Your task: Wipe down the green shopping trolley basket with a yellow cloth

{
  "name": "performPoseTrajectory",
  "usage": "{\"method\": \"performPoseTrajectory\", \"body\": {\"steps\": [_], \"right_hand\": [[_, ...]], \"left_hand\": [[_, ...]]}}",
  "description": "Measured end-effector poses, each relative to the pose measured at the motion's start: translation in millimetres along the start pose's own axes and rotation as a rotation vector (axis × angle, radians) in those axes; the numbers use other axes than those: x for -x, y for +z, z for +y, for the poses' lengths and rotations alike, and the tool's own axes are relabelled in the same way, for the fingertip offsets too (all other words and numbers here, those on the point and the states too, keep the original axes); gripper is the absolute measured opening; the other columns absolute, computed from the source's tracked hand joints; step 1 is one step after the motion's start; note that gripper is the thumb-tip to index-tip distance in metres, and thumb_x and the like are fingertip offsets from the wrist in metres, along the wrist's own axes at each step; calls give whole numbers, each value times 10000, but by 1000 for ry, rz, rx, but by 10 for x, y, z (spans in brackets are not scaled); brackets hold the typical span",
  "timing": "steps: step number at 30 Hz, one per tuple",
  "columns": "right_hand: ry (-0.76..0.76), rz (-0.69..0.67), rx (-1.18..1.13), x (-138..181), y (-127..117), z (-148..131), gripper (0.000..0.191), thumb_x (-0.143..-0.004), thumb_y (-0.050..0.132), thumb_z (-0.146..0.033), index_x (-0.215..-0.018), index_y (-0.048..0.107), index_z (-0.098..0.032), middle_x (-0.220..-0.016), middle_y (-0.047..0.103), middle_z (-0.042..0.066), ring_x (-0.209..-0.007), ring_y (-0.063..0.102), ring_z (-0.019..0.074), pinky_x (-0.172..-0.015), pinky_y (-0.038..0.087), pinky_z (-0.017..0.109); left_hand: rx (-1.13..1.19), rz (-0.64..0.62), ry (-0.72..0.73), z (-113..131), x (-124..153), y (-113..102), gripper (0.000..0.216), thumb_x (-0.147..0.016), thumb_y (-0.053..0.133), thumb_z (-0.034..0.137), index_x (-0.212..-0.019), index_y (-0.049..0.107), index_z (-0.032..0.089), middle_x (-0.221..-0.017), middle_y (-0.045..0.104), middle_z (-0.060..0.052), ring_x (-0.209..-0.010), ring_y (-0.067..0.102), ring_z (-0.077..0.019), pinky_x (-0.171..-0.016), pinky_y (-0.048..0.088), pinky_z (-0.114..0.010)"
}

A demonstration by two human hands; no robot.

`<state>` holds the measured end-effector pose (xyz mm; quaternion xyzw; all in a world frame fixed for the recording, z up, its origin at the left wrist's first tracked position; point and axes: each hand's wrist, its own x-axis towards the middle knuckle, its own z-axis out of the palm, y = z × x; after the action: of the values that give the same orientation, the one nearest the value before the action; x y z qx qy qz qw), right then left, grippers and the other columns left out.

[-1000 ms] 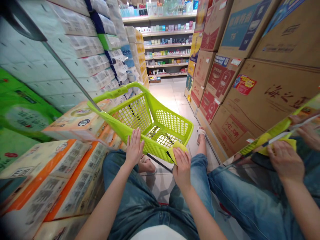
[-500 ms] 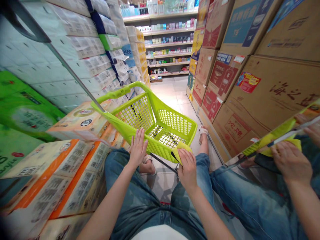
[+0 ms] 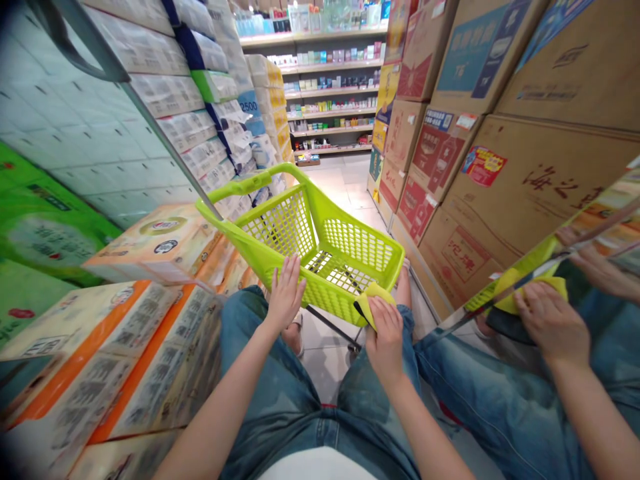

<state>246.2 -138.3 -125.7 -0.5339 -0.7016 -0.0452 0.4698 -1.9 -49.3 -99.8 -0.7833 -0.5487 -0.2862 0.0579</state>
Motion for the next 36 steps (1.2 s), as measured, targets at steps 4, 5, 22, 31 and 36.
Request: {"method": "performPoseTrajectory", "body": {"steps": [4,5,22,31,36], "right_hand": [[15,34,7,-50,43,121,566,-821,393,-42,-1345,517,-215,-1258,627,112,-1243,534,272,-1071,394,559],[19,41,10,-66,59,147,561,-821,394,-45,-1341,521,-214,-1259,626,113,-1241,536,272,-1071,394,558],[20,-201,47,-385,594,-432,613,-797,372,-5,-1386,483,-133,-1350,593,105,-1306,477,218,-1131,299,430],[-70,-383,14,-622,1072,-911,616,-824,427,-31,-1434,445,-106,-1452,515,110,-1370,414,210,-1159,238,395],[-176,-414,-33,-616,1208,-819,620,-849,421,-35,-1459,414,-146,-1500,460,79,-1419,354,188,-1183,211,406]], "left_hand": [[-16,-9,44,2,-115,76,582,-1016,239,339,-1559,95,186,-1604,254,-105,-1504,142,-213,-1207,137,-493],[-22,-12,49,0,-148,92,582,-1016,238,341,-1559,97,183,-1604,254,-104,-1504,141,-210,-1207,138,-489],[82,-71,-133,-534,-754,166,583,-1007,264,428,-1541,191,206,-1608,241,-113,-1502,161,-225,-1193,156,-533],[260,-170,-58,-612,-469,68,583,-1003,295,449,-1538,208,235,-1609,252,-94,-1501,159,-221,-1197,186,-497],[378,-132,-114,-742,-313,67,599,-983,382,472,-1529,232,277,-1614,239,-86,-1490,208,-226,-1201,175,-498]]}}
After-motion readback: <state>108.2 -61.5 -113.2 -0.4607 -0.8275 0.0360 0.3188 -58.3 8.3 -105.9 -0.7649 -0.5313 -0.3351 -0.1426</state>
